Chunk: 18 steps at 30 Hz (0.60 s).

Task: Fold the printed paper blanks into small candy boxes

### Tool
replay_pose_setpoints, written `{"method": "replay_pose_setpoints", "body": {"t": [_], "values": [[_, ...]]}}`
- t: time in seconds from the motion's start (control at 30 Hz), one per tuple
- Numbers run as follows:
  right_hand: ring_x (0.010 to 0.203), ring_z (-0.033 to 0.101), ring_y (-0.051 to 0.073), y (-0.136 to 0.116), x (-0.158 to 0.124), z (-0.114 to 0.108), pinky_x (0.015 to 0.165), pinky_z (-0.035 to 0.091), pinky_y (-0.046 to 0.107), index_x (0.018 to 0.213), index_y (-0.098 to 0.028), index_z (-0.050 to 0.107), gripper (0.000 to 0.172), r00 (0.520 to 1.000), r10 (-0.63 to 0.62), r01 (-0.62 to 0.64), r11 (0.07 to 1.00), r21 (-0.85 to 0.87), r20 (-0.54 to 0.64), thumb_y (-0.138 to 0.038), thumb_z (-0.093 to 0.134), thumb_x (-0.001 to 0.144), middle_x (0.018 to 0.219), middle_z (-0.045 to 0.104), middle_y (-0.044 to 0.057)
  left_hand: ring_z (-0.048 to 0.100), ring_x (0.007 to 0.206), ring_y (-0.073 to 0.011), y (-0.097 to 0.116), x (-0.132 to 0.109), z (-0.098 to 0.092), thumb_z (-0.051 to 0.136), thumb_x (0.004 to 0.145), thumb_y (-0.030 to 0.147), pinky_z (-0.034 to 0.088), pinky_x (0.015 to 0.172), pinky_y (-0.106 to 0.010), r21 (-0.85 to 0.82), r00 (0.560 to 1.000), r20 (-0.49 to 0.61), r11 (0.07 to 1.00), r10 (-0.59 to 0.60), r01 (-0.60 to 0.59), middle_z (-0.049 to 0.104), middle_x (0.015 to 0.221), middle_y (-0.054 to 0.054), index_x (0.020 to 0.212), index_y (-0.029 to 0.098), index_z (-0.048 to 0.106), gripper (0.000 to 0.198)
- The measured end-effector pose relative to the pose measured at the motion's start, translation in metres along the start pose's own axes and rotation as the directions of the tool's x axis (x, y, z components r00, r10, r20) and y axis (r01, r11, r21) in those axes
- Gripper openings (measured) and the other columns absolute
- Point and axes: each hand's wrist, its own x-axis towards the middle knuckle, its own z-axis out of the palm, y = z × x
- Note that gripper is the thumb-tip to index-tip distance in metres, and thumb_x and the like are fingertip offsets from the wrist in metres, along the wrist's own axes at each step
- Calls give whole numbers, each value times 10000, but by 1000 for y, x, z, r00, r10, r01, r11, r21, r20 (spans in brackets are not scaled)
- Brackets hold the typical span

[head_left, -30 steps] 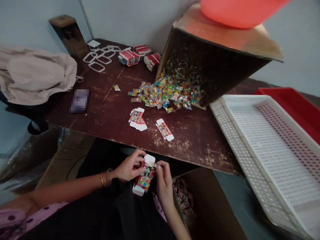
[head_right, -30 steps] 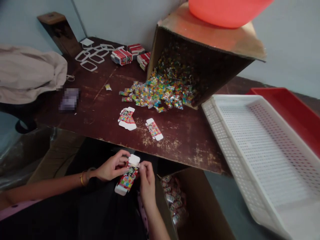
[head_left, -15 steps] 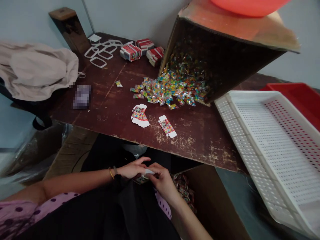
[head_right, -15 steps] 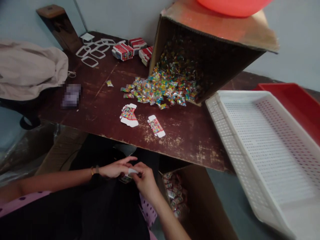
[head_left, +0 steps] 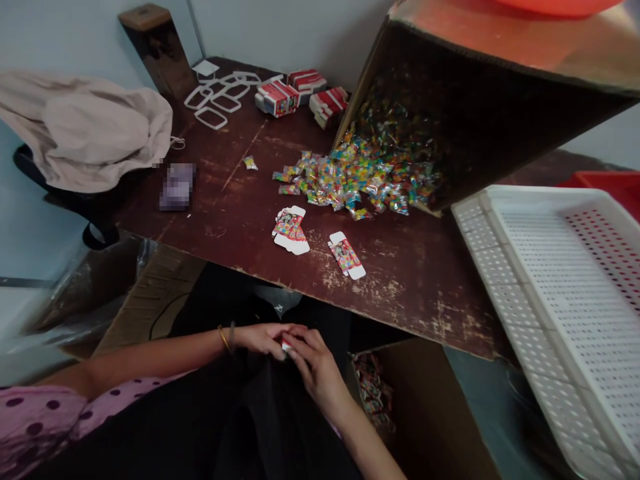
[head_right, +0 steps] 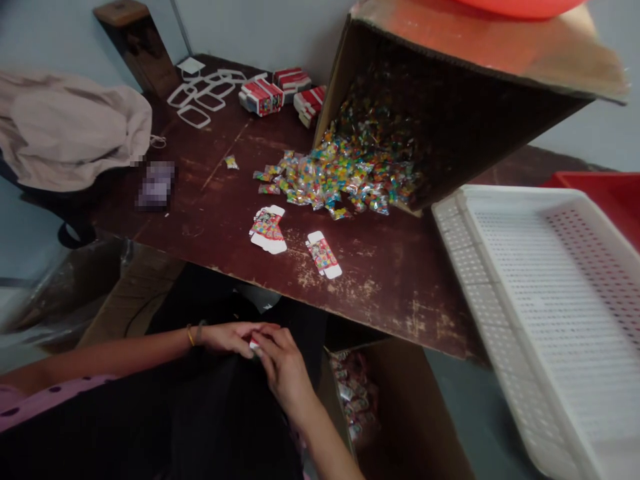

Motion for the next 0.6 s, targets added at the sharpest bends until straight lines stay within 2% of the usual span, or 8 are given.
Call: {"method": "replay_pose_setpoints", "body": {"t": [0.07,0.1,0.17,0.23,0.33,0.4,0.53,0.6], "values": [[1074,556,256,0,-2,0,935,471,455,1269,-317,619,344,1000,-25,25,993,-119,2,-275,523,941,1233,622,100,533,786,-112,-2,-1,-2,704,632,151,373,691,-227,-1,1000,5,1000,-5,5,610,1032,-1,1377,257,457,793],[1057,564,255,1,-2,1,926,475,453,1251,-320,633,332,1000,-2,1,995,-99,-15,-281,526,940,1204,633,100,520,777,-103,-2,0,-2,702,638,145,364,686,-225,-15,1000,1,1000,-6,6,599,1056,-4,1393,261,436,809],[1010,600,242,3,1,1,896,495,414,1162,-307,695,273,994,105,-102,991,91,-33,-324,542,936,1091,671,91,508,794,-98,-3,3,-2,703,638,129,361,702,-225,-19,1000,-6,1000,19,-20,589,1087,-5,1372,258,465,782],[950,633,229,6,5,1,852,508,371,1053,-279,748,242,971,236,-214,928,305,-39,-383,580,913,974,693,77,506,797,-101,-3,5,-1,702,640,131,368,716,-228,-27,999,14,999,36,-35,607,1018,6,1272,236,566,655],[880,643,228,9,9,2,797,506,352,969,-256,777,248,936,348,-299,862,409,-50,-433,639,863,910,697,70,507,709,-99,-3,5,-2,701,657,170,379,692,-235,-65,999,43,998,-9,12,615,818,27,1056,190,679,400],[867,637,225,9,8,3,782,501,349,976,-260,777,247,936,345,-294,874,388,-67,-428,630,870,910,691,71,512,674,-97,-3,4,-3,724,647,188,387,688,-241,-85,998,40,995,-44,47,614,771,30,978,173,692,333],[950,611,222,7,1,2,858,475,360,1088,-305,736,235,970,208,-183,965,186,-123,-354,589,911,1010,676,70,528,692,-101,-1,2,-3,768,652,236,403,734,-254,-105,999,36,994,-39,42,614,775,31,1012,165,676,378],[927,618,214,8,-1,1,830,484,346,1090,-306,734,231,974,200,-181,970,161,-110,-338,587,915,986,682,65,532,714,-103,1,2,-3,788,656,254,401,755,-256,-72,998,57,997,-24,28,616,788,31,994,164,675,368]]}}
